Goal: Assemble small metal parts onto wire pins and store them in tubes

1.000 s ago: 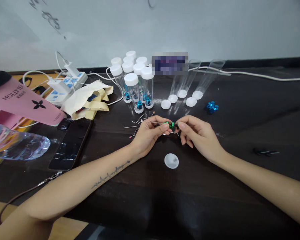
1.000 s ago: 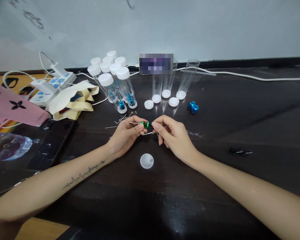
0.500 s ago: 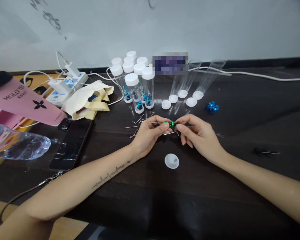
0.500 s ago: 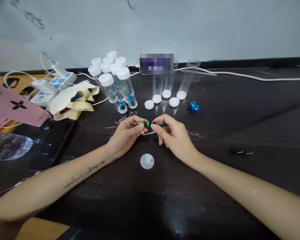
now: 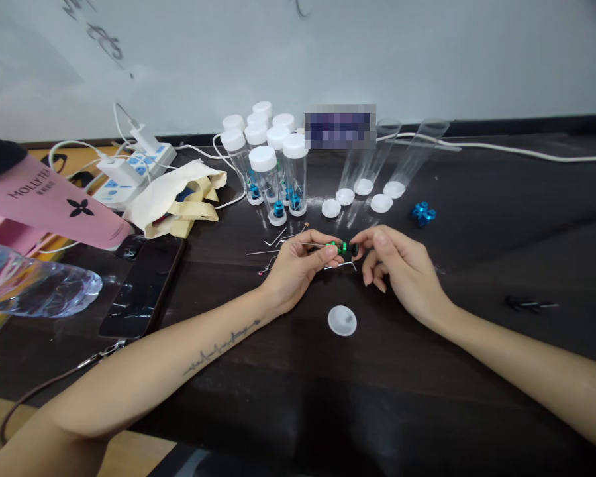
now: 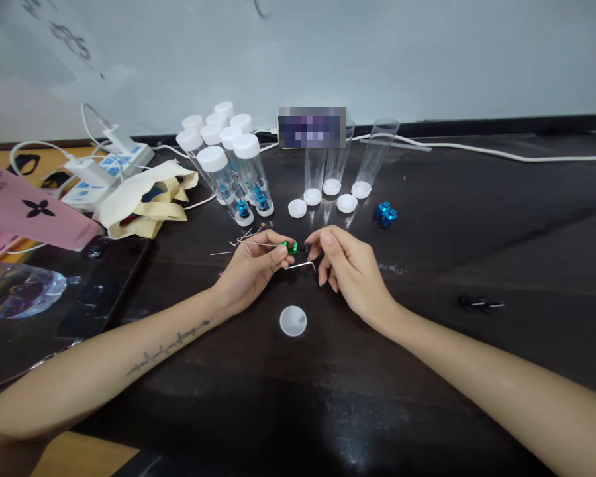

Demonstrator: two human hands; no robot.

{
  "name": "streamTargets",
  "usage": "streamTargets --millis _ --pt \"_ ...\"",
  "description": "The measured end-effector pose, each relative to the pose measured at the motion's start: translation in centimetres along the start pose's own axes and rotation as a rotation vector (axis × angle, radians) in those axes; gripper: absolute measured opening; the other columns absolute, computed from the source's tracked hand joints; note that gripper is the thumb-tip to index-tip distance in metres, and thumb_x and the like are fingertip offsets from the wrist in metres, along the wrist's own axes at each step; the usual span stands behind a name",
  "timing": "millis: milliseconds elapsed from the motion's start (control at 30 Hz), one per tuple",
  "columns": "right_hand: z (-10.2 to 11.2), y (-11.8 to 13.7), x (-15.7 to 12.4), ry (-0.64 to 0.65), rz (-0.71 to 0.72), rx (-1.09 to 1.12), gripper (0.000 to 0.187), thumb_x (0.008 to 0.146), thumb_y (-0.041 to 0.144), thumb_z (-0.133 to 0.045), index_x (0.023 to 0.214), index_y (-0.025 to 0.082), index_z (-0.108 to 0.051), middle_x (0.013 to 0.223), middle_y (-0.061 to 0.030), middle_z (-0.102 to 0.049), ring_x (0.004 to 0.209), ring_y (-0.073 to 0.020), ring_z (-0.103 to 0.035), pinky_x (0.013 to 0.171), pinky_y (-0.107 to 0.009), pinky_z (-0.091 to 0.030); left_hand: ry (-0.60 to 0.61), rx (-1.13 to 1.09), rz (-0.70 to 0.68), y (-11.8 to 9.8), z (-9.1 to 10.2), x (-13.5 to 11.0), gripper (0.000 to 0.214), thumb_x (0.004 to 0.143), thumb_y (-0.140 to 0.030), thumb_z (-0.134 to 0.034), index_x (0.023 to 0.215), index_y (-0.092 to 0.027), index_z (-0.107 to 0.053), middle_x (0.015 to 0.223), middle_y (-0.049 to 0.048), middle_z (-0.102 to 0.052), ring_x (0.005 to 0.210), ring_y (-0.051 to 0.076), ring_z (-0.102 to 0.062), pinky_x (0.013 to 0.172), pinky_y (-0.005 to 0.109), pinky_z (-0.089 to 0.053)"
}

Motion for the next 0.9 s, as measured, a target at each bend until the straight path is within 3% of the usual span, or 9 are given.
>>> streamTargets --millis 100,900 --pt "0.05 -0.10 0.01 0.006 0.007 -0.005 0.037 0.098 0.049 -0.045 0.089 0.018 -0.063 0.076 -0.0021 -0.058 0.047 -0.0066 -0.054 0.035 -0.017 -0.036 -0.001 0.001 0.006 0.00 -0.03 -0.01 0.010 0.072 -0.018 -0.078 0.079 -0.015 -0.071 0.079 -0.0002 -0.069 0.068 0.007 -0.063 0.073 0.021 -0.050" --pt "0.13 -0.06 0.04 0.010 -0.015 0.052 0.044 0.098 0.054 -0.041 0.097 0.017 -0.065 0.081 -0.0039 -0.058 0.049 -0.0082 -0.054 0.036 -0.019 -0.037 -0.010 0.004 0.003 0.02 -0.07 -0.07 0.012 0.072 -0.019 -0.079 0.079 -0.015 -0.071 0.080 0.0002 -0.070 0.068 0.007 -0.063 0.073 0.021 -0.051"
Point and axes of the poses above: each hand's wrist, its own x-axis towards the middle knuckle, its own z-axis out of the back of the hand, y = z × x, the point moved 1 cm from there along x, towards the middle knuckle
